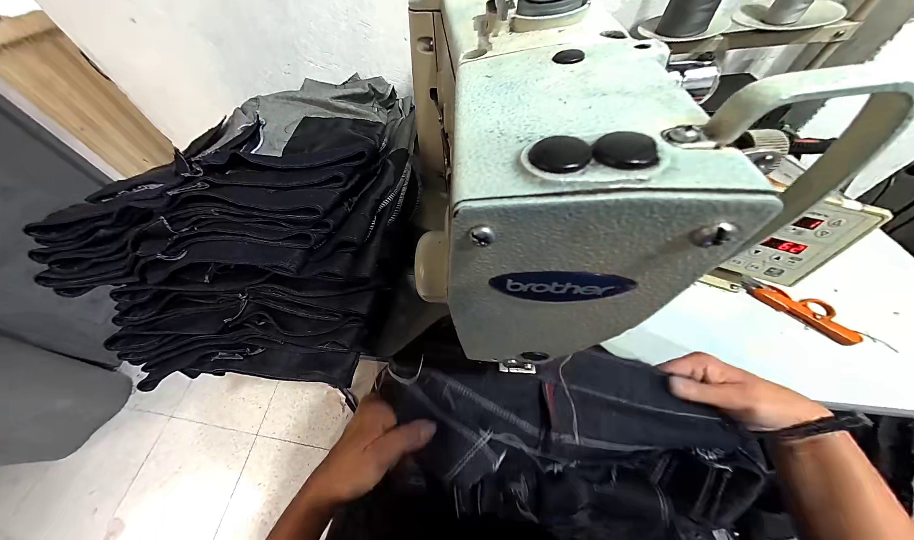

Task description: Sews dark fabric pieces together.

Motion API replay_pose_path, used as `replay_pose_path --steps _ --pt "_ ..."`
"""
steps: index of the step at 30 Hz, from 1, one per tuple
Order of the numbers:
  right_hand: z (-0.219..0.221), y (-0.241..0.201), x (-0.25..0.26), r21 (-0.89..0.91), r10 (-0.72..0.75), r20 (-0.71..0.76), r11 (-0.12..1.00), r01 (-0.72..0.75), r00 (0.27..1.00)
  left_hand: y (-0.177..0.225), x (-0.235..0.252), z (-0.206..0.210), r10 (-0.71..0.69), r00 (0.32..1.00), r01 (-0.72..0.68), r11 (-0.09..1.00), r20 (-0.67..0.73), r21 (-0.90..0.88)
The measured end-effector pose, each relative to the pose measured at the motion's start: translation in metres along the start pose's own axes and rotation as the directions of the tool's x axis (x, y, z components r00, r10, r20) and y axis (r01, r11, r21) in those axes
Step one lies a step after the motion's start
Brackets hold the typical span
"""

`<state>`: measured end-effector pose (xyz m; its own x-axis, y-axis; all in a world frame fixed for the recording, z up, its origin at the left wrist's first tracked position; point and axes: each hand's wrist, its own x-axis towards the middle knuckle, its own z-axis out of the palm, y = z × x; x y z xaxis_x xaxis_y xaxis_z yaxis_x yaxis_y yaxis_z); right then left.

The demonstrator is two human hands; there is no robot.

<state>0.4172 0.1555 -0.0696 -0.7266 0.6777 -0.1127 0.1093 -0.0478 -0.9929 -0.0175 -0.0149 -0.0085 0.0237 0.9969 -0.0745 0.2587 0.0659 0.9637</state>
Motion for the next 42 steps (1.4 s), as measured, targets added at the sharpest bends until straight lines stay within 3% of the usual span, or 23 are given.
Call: replay_pose_path --steps 2,3,5,6,7,9,10,11,15,17,19,23,27,30,32,34,36,38,40,42 --pt "0.009 -0.009 0.01 -0.131 0.083 0.171 0.99 -0.061 0.982 -0.02 -0.017 -0.022 -0.073 0.983 0.081 0.996 0.171 -0.039" --pt "0.021 -0.011 0.015 -0.191 0.101 0.187 0.979 -0.064 0.977 -0.024 -0.024 -0.038 -0.169 0.952 0.159 0.986 0.254 0.059" --pt "0.039 -0.01 0.017 -0.421 0.019 0.075 0.907 0.014 0.997 -0.007 -0.029 -0.073 -0.34 0.866 0.175 0.893 0.366 0.415" --pt "0.049 -0.011 0.013 -0.593 -0.085 -0.033 0.804 0.05 0.996 0.01 -0.029 -0.084 -0.374 0.861 0.147 0.831 0.343 0.537" --pt "0.059 -0.016 0.008 -0.752 -0.225 -0.12 0.656 0.06 0.967 0.026 -0.025 -0.088 -0.325 0.906 0.103 0.791 0.272 0.603" --pt "0.089 -0.04 0.003 -0.911 -0.488 -0.156 0.407 0.065 0.859 0.039 0.005 -0.082 -0.034 0.99 -0.064 0.742 0.133 0.667" --pt "0.109 -0.053 0.0 -0.937 -0.576 -0.123 0.336 0.097 0.808 0.039 0.029 -0.071 0.077 0.99 -0.138 0.728 0.12 0.672" --pt "0.131 -0.064 -0.003 -0.943 -0.614 -0.059 0.293 0.158 0.787 0.041 0.052 -0.057 0.104 0.984 -0.174 0.761 0.147 0.625" --pt "0.199 -0.068 0.004 -0.893 -0.529 0.339 0.079 0.442 0.778 0.039 0.093 0.0 -0.035 0.929 -0.067 0.963 0.368 0.262" --pt "0.2 -0.067 0.006 -0.901 -0.554 0.358 0.006 0.434 0.751 0.031 0.093 0.01 0.009 0.902 -0.062 0.992 0.432 0.108" --pt "0.191 -0.078 0.002 -0.946 -0.626 0.243 0.015 0.323 0.741 0.02 0.089 0.012 0.091 0.883 -0.118 0.992 0.46 0.031" --pt "0.162 -0.079 0.01 -0.993 -0.799 0.065 0.01 0.121 0.598 0.013 0.084 0.015 0.188 0.876 -0.214 0.977 0.443 0.009" --pt "0.166 -0.084 0.02 -0.987 -0.798 0.03 0.073 0.146 0.601 0.02 0.085 0.015 0.192 0.885 -0.259 0.96 0.425 0.107" --pt "0.179 -0.089 0.028 -0.913 -0.737 -0.132 0.35 0.208 0.663 0.029 0.084 0.015 0.163 0.899 -0.258 0.948 0.407 0.189" --pt "0.18 -0.089 0.032 -0.771 -0.598 -0.269 0.603 0.203 0.755 0.033 0.083 0.015 0.134 0.908 -0.246 0.938 0.397 0.246" --pt "0.178 -0.088 0.035 -0.65 -0.466 -0.316 0.741 0.169 0.826 0.04 0.078 0.016 0.105 0.934 -0.23 0.908 0.341 0.35" --pt "0.174 -0.088 0.038 -0.682 -0.455 -0.294 0.716 0.15 0.84 0.048 0.066 0.019 0.118 0.97 -0.212 0.841 0.213 0.497" --pt "0.173 -0.089 0.042 -0.797 -0.535 -0.257 0.588 0.137 0.805 0.053 0.048 0.03 0.219 0.975 -0.195 0.761 0.039 0.619" --pt "0.173 -0.093 0.045 -0.881 -0.607 -0.217 0.458 0.114 0.765 0.057 0.026 0.046 0.263 0.964 -0.204 0.797 -0.023 0.569" --pt "0.173 -0.093 0.048 -0.908 -0.636 -0.194 0.405 0.109 0.747 0.06 0.004 0.059 0.16 0.985 -0.171 0.923 0.061 0.346"
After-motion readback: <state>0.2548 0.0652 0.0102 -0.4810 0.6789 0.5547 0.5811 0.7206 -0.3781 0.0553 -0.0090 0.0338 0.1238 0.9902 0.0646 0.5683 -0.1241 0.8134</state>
